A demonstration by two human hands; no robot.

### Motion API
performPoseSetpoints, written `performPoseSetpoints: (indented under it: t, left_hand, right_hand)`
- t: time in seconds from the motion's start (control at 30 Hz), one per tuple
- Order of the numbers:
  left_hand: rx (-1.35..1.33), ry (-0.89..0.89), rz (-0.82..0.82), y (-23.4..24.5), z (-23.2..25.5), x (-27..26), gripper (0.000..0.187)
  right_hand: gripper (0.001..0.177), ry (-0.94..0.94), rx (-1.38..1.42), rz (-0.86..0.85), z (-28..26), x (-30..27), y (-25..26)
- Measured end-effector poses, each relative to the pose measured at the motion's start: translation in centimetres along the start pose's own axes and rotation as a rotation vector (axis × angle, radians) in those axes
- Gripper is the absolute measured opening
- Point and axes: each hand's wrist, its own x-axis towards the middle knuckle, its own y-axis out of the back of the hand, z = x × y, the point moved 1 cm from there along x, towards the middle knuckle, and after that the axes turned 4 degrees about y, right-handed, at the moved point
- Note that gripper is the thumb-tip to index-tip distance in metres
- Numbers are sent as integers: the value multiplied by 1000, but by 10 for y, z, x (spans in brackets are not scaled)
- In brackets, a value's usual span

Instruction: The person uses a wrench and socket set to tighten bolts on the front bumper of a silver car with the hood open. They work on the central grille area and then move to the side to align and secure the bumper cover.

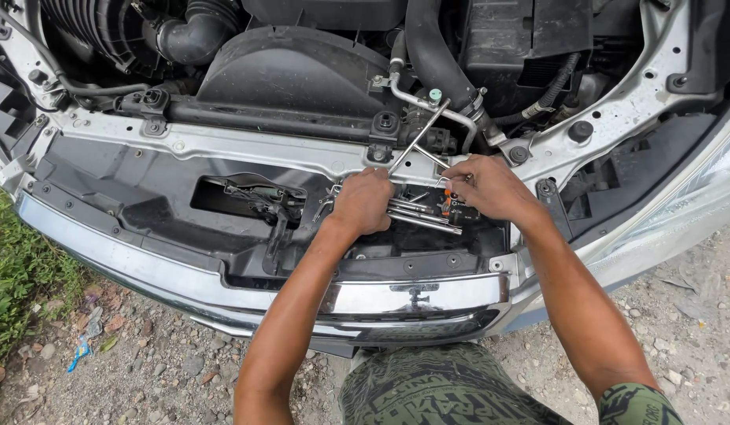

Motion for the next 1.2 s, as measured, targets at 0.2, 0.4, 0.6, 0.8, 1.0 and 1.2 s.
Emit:
performPoseSetpoints:
  t: [0.2,0.4,0.6,0.8,1.0,1.2]
  left_hand:
    - [-191,-63,38,13,-12,-8,27]
    - [-253,-74,73,18,-13,-30,35]
    - [-131,-120,50,17,-6,-44,39]
    - [-73,-87,-66,14,-6,-43,28]
    - [34,-147,-295,15,-7,-21,28]
    - [-83,-208,-530,8,-26,-2,53]
  right_hand:
    - [25,-6,-1,7,-21,-5,8]
    - [26,41,-76,-88,-44,13,-3]
    - [41,187,-207,-296,-50,38,-33]
    - [30,143,-292,-382,-40,43,-38]
    - [53,158,-342,-463,-70,36,-27]
    - [40,157,-350,-465,-60,30,-43]
